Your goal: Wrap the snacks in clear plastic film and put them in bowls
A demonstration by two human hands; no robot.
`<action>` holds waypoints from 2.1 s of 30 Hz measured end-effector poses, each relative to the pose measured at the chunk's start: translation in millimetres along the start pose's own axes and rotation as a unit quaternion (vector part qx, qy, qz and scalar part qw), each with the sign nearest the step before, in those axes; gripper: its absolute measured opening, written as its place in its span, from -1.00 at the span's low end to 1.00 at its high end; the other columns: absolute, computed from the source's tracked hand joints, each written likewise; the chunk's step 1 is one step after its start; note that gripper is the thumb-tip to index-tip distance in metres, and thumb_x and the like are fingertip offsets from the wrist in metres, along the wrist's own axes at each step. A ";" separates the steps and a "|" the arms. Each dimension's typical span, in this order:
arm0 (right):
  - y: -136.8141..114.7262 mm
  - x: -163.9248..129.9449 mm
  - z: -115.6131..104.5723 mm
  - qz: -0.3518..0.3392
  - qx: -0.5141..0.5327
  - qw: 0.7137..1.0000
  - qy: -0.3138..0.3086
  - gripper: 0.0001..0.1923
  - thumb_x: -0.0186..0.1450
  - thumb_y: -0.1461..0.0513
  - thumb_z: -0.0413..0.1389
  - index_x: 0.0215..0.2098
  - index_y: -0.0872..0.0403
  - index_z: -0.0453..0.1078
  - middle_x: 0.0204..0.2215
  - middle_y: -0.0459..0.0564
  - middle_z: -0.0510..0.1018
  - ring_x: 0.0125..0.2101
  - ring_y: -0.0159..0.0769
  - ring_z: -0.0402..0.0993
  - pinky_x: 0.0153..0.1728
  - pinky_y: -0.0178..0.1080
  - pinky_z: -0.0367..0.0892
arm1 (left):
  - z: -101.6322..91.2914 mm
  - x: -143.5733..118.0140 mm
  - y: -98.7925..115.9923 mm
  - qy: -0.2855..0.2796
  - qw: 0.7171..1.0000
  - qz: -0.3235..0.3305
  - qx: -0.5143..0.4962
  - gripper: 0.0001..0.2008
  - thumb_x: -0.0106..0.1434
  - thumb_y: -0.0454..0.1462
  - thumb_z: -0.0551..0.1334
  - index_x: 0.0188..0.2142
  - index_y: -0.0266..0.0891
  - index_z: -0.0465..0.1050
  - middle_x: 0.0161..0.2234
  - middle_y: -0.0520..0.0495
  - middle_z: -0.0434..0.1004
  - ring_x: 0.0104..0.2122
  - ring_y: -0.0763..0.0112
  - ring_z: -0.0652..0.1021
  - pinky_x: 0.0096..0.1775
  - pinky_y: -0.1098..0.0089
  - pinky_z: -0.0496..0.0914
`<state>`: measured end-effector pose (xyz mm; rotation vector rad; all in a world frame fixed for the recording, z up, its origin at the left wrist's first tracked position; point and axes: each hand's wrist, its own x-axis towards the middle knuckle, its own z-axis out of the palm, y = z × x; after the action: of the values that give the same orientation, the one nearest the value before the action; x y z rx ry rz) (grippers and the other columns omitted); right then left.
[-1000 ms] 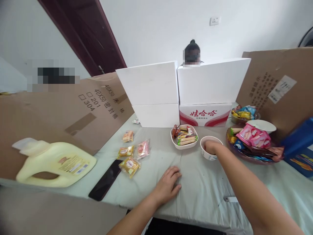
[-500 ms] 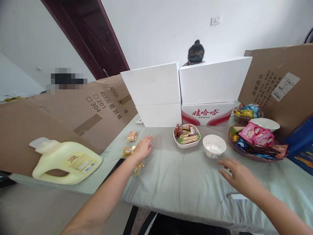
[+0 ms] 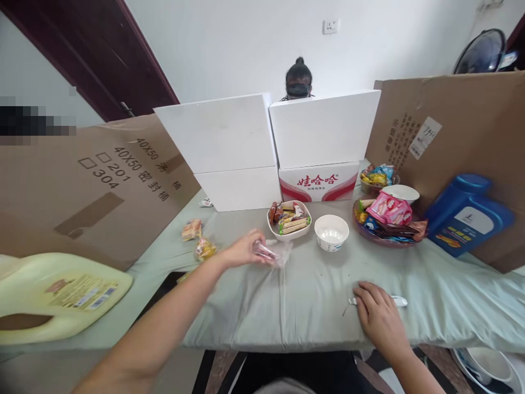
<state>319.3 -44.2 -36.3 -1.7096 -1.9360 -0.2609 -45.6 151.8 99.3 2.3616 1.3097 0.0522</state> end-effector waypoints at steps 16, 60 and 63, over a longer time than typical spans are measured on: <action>-80.1 57.5 -20.1 -0.036 0.132 0.987 -0.083 -0.77 0.43 0.14 -0.08 -0.10 -0.01 0.37 -0.30 -0.04 0.53 -0.33 -0.30 0.51 -0.33 -0.27 0.38 | 138.2 -80.2 34.7 0.239 0.943 0.232 -0.007 -0.71 0.24 -0.44 0.12 -0.06 -0.21 0.38 0.12 -0.21 0.39 0.24 0.08 0.26 0.12 -0.01 0.32; -97.6 48.9 -37.0 -0.081 0.205 0.975 0.011 -0.81 0.37 0.24 0.00 -0.09 -0.01 0.37 -0.15 0.09 0.51 -0.10 -0.14 0.45 -0.08 -0.04 0.36 | 100.9 -129.0 30.6 0.418 0.885 0.055 -0.199 -0.83 0.28 -0.35 0.02 -0.33 -0.15 0.37 -0.16 -0.12 0.50 -0.08 0.22 0.50 -0.04 0.15 0.43; -107.0 63.3 -31.4 -0.086 0.176 0.981 0.009 -0.76 0.39 0.18 -0.02 -0.02 0.01 0.35 -0.07 0.11 0.50 -0.05 -0.13 0.44 -0.06 -0.05 0.35 | 97.0 -112.6 57.5 0.286 0.941 0.093 -0.154 -0.77 0.32 -0.31 0.05 -0.09 -0.14 0.41 -0.14 -0.14 0.54 -0.11 0.23 0.54 -0.05 0.21 0.43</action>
<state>221.4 -23.9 43.9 -1.3123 -1.9803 0.0067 -38.6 -0.8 53.8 2.2580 1.1894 0.9933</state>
